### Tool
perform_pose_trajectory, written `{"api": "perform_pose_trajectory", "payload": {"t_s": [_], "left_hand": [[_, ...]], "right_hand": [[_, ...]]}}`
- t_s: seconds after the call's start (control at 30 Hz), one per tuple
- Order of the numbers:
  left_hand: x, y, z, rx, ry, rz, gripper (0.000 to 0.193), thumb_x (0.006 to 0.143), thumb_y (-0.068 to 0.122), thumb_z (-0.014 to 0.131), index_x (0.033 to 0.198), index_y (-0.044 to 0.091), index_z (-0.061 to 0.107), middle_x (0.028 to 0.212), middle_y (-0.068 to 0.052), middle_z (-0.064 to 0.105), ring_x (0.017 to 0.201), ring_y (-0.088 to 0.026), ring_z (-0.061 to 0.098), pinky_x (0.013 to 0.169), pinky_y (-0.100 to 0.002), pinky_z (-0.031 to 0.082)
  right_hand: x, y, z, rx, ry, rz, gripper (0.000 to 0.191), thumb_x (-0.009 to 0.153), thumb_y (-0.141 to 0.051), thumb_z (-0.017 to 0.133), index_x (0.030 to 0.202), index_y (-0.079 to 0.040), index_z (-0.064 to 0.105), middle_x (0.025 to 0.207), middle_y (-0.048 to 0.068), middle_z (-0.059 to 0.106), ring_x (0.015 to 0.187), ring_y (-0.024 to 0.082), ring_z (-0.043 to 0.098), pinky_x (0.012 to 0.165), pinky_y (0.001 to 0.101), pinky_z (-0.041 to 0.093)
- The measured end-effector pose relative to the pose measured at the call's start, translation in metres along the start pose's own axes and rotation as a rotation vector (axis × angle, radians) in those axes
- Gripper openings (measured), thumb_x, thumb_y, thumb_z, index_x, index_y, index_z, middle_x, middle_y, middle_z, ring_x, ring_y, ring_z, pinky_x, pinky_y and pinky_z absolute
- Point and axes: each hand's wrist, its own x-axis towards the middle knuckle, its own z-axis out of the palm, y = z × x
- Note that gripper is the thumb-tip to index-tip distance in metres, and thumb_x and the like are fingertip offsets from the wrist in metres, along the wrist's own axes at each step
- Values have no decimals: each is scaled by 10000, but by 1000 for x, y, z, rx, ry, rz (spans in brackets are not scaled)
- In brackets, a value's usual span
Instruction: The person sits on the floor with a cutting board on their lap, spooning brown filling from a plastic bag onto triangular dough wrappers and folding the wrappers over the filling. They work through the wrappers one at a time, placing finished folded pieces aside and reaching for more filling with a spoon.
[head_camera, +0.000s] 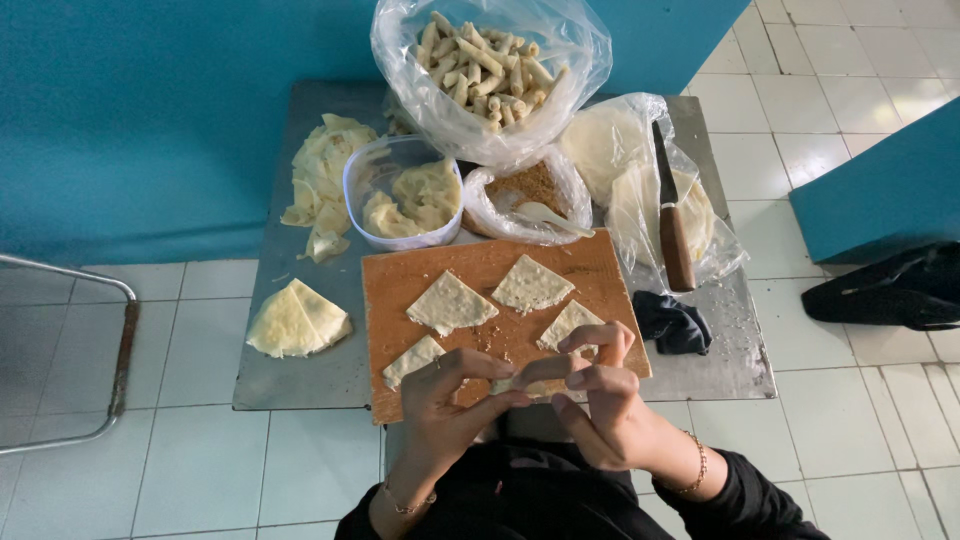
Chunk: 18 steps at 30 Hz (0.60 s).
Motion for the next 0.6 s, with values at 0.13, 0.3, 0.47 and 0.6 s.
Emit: {"api": "perform_pose_trajectory", "payload": {"t_s": [0.13,0.3,0.47,0.6], "left_hand": [[-4,-3,0,43,-8,-88,311,725,187,931,911,58,719,881,-26,791,795,-124,782,686,-252,595],[-6,-9,2,-145,-3,-241,259,754,105,910,919,15,732,869,-57,777,802,-102,731,700,-252,582],[-8,-11,6,-367,22,-294,230,793,31,865,977,-12,734,927,-72,768,869,-105,746,789,-261,619],[-8,-9,5,-298,11,-257,245,784,15,873,977,-10,723,946,-70,762,884,-103,741,789,-257,616]], "right_hand": [[2,-2,-3,-245,-28,-43,429,840,26,633,1116,-187,383,1226,1,729,1132,276,498,933,512,254],[-7,3,-3,-477,-57,-262,476,812,-47,660,1214,-192,451,1322,27,699,1132,260,491,871,504,266],[-16,4,0,-579,-134,-277,467,906,-107,698,1291,-188,446,1390,82,691,1200,266,489,980,418,336],[-10,5,-1,-515,-12,-136,507,875,-7,621,1290,-181,387,1369,52,692,1186,259,459,936,514,246]]}}
